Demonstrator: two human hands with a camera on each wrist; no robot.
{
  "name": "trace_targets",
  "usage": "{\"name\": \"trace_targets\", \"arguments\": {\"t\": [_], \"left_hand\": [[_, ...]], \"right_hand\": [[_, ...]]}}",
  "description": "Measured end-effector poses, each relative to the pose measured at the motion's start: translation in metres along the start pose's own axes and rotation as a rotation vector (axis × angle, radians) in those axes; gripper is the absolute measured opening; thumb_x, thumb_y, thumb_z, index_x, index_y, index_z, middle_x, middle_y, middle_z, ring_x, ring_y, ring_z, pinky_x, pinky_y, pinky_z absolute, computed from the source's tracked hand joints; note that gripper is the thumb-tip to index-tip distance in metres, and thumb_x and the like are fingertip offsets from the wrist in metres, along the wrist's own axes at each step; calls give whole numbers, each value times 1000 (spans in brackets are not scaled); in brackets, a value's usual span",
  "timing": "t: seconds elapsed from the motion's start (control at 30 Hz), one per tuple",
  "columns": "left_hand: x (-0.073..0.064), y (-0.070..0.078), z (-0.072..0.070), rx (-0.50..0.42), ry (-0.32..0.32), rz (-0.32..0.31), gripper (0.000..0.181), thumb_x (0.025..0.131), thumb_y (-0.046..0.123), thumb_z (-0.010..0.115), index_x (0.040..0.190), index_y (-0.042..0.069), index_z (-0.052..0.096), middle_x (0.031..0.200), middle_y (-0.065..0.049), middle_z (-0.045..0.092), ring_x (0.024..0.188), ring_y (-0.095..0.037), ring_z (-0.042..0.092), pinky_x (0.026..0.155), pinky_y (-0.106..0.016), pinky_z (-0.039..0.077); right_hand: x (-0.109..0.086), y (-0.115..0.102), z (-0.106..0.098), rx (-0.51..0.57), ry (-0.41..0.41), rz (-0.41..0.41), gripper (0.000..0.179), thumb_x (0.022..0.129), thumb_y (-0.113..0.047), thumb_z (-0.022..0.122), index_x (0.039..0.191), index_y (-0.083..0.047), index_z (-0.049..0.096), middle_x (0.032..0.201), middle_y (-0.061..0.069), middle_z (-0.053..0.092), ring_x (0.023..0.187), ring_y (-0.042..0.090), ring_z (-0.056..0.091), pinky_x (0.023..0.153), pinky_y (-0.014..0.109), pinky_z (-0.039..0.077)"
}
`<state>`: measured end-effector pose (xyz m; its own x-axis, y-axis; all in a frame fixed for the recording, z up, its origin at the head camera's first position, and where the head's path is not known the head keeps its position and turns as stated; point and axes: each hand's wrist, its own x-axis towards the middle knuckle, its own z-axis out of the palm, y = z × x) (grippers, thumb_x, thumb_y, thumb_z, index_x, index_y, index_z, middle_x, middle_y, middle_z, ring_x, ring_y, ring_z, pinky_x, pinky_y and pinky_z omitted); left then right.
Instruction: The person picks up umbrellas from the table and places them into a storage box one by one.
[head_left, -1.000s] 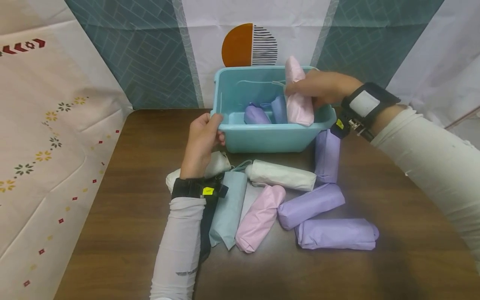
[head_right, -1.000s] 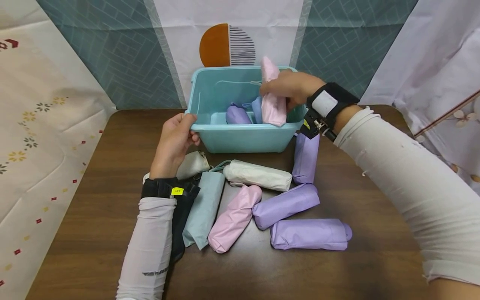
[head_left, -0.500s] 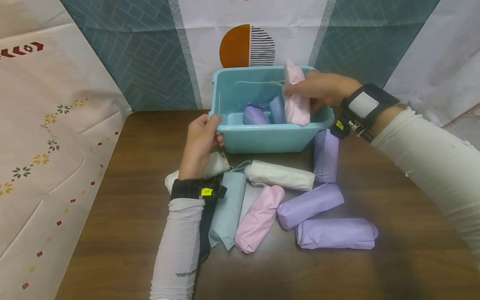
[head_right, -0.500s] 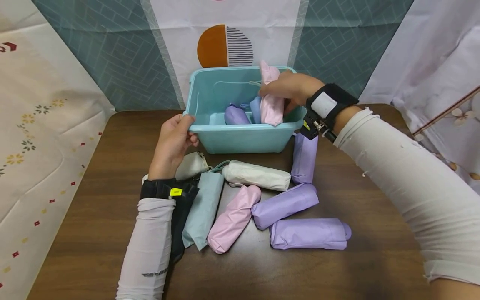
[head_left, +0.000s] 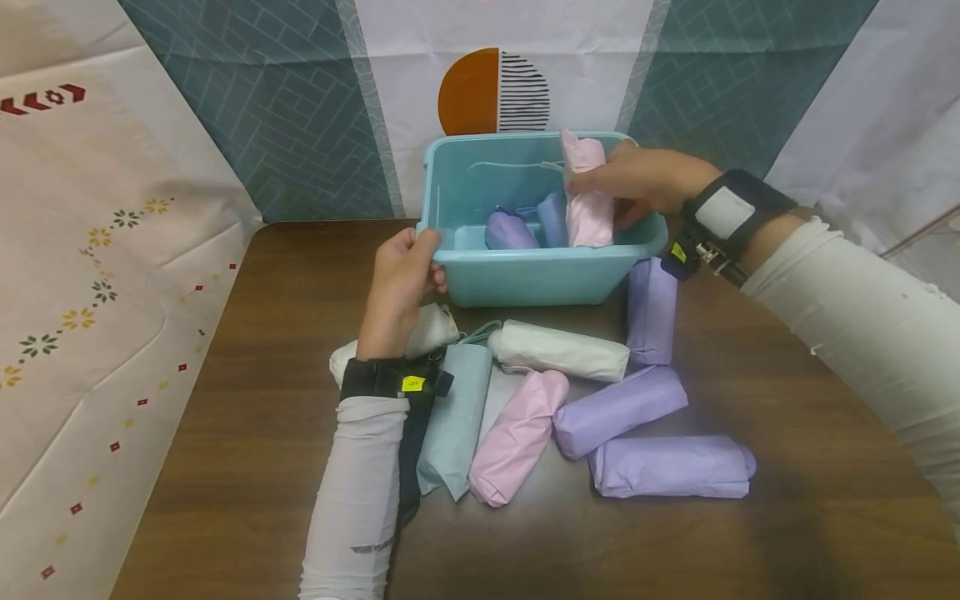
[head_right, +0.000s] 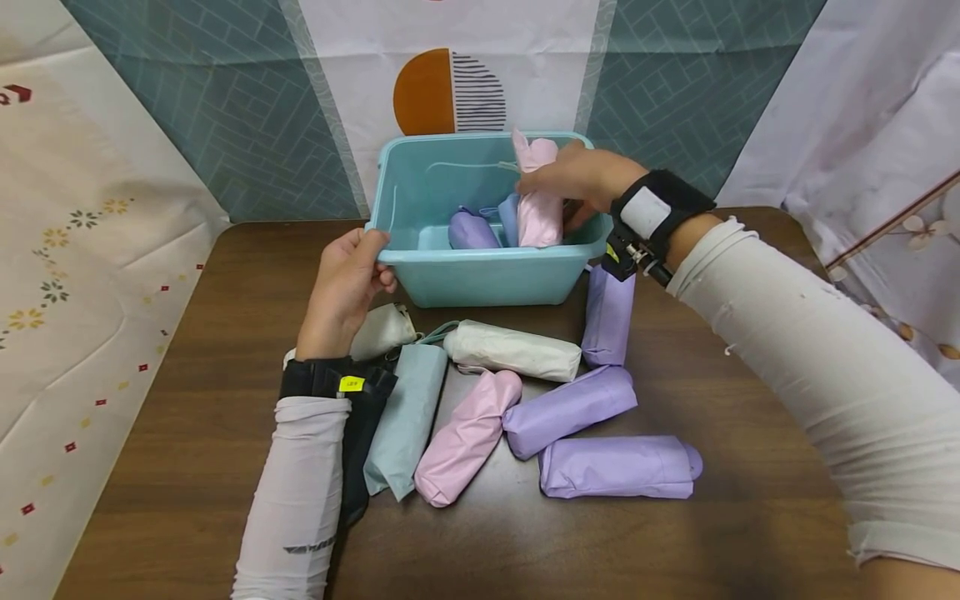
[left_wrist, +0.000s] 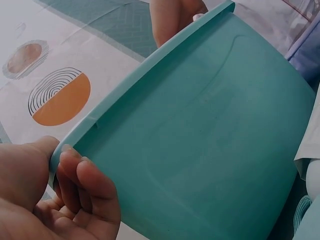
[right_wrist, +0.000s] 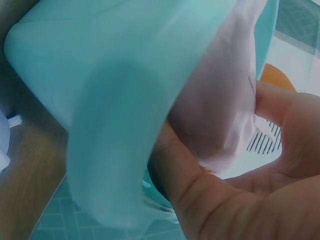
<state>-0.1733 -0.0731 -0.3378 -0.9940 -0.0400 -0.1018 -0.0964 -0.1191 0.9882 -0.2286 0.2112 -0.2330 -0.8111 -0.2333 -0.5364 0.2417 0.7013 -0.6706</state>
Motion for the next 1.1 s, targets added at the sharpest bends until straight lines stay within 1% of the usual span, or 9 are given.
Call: {"name": "trace_targets", "arguments": {"t": [0.1, 0.17, 0.27, 0.33, 0.47, 0.57, 0.73, 0.97, 1.1], "left_hand": [[0, 0, 0, 2, 2, 2, 16, 91, 17, 53, 89, 1, 49, 68, -7, 43, 52, -15, 45, 52, -26, 45], [0, -1, 0, -1, 2, 3, 16, 92, 17, 54, 89, 1, 49, 68, -7, 43, 52, -15, 45, 52, -26, 45], [0, -2, -1, -6, -2, 5, 17, 92, 17, 54, 89, 1, 49, 69, -7, 43, 52, -15, 45, 52, -26, 45], [0, -3, -1, -6, -2, 6, 17, 91, 17, 54, 89, 1, 49, 69, -8, 43, 52, -15, 45, 52, -26, 45], [0, -3, -2, 1, -6, 7, 18, 91, 17, 54, 89, 1, 49, 70, -8, 43, 53, -15, 45, 52, -26, 45], [0, -2, -1, 4, -9, 11, 18, 91, 18, 54, 90, 0, 49, 70, -9, 43, 53, -16, 45, 53, -27, 45], [-1, 0, -1, -4, -15, 13, 18, 92, 17, 54, 91, -1, 49, 71, -9, 43, 53, -16, 45, 53, -27, 46], [-1, 0, -2, -27, -20, 15, 17, 91, 16, 55, 89, 0, 50, 71, -10, 44, 54, -17, 46, 54, -28, 46], [0, -1, -2, -45, -21, 13, 17, 91, 15, 55, 88, 0, 49, 71, -9, 43, 54, -16, 45, 54, -27, 45]], "right_hand": [[0, 0, 2, 16, 7, 8, 46, 95, -37, 58, 116, 3, 46, 115, 13, 47, 99, 23, 60, 85, 38, 50], [0, -2, 3, 34, 4, 7, 34, 95, -29, 57, 103, 1, 46, 112, 15, 47, 95, 24, 62, 85, 38, 51], [0, -4, 5, 48, -3, -9, 24, 96, -19, 54, 98, 1, 41, 117, 20, 44, 95, 26, 62, 85, 38, 51], [-1, -5, 5, 35, -9, -19, 24, 97, -18, 51, 103, 2, 39, 125, 23, 38, 99, 28, 62, 86, 37, 50], [-2, -4, 2, 3, -6, -18, 45, 99, -24, 49, 128, 7, 34, 134, 25, 34, 108, 30, 60, 87, 36, 50], [-2, -2, -2, -10, -9, -20, 57, 100, -28, 47, 139, 9, 27, 136, 25, 33, 111, 31, 59, 88, 36, 49], [-3, 5, -7, -26, -12, -51, 56, 101, -29, 46, 138, 10, 28, 132, 24, 37, 108, 31, 60, 87, 37, 49], [-8, 12, -12, 45, 37, -94, 65, 102, -28, 45, 149, 6, 17, 127, 21, 41, 107, 30, 62, 87, 36, 50], [-14, 17, -12, 17, 94, -140, 58, 102, -32, 44, 146, 5, 29, 130, 22, 47, 103, 27, 64, 85, 36, 51]]}}
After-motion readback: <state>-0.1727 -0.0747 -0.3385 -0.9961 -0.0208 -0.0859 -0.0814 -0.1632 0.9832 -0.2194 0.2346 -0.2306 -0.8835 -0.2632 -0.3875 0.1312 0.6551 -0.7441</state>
